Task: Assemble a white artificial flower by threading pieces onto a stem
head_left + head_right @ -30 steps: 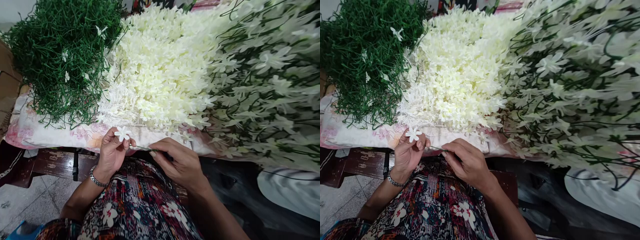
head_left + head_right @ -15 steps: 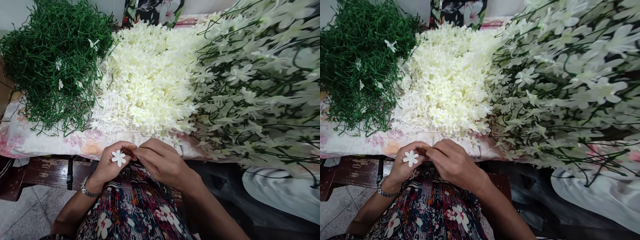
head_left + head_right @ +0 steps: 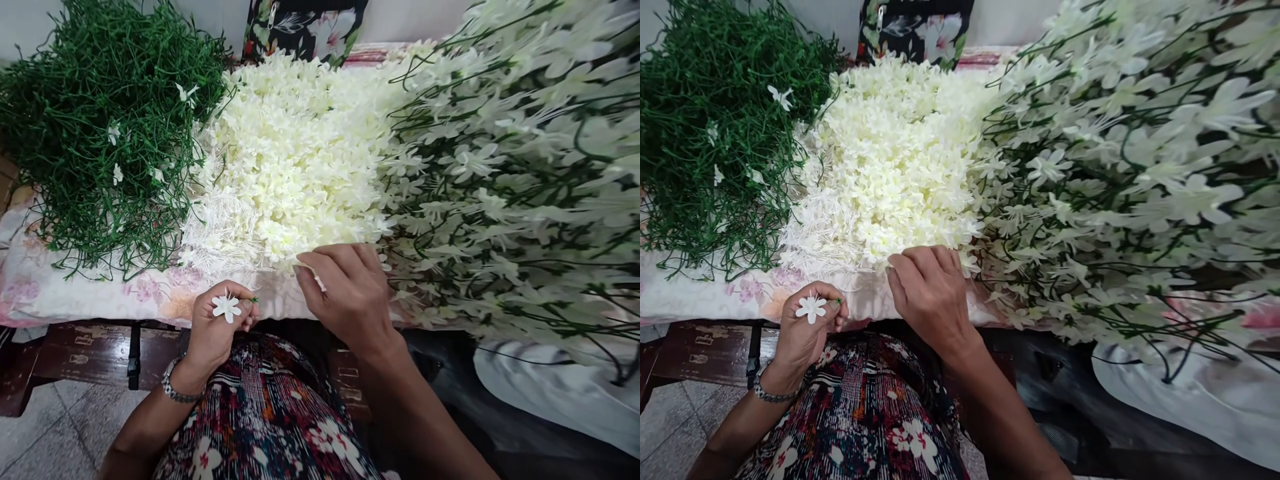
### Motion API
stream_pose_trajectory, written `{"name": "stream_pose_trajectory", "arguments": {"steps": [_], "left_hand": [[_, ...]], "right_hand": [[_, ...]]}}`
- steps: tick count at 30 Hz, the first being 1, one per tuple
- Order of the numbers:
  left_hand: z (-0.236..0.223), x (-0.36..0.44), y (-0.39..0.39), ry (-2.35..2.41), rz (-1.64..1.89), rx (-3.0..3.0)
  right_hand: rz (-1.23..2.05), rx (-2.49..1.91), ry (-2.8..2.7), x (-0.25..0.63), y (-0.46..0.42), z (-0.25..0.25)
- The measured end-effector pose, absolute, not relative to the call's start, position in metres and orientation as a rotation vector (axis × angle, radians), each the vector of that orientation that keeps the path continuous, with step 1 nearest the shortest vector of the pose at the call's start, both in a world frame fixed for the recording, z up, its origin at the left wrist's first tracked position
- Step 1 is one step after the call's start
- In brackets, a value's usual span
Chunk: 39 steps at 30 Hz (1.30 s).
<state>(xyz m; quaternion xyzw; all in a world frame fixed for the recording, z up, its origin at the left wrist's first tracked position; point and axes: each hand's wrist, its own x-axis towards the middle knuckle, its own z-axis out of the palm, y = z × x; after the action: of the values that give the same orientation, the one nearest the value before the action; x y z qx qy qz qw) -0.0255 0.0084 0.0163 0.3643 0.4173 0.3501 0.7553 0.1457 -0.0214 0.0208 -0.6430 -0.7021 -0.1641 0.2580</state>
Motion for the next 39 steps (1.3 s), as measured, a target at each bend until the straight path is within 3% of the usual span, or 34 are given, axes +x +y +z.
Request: {"name": "stream_pose_trajectory", "arguments": {"steps": [6,24,39], "left_hand": [[0.013,-0.023,0.010,0.878,0.779,0.865],[0.019,0.005,0.015,0.790,0.791,0.629],[0.012,-0.011,0.005,0.846,0.853,0.627]], "right_hand": [[-0.588,-1.920,-1.914,0.143,-0.011,0.013],[-0.649,-1.602,-1.661,0.147,-0.026,0.006],[-0.390,-1.246,-2.055,0.122,-0.036,-0.003]]}}
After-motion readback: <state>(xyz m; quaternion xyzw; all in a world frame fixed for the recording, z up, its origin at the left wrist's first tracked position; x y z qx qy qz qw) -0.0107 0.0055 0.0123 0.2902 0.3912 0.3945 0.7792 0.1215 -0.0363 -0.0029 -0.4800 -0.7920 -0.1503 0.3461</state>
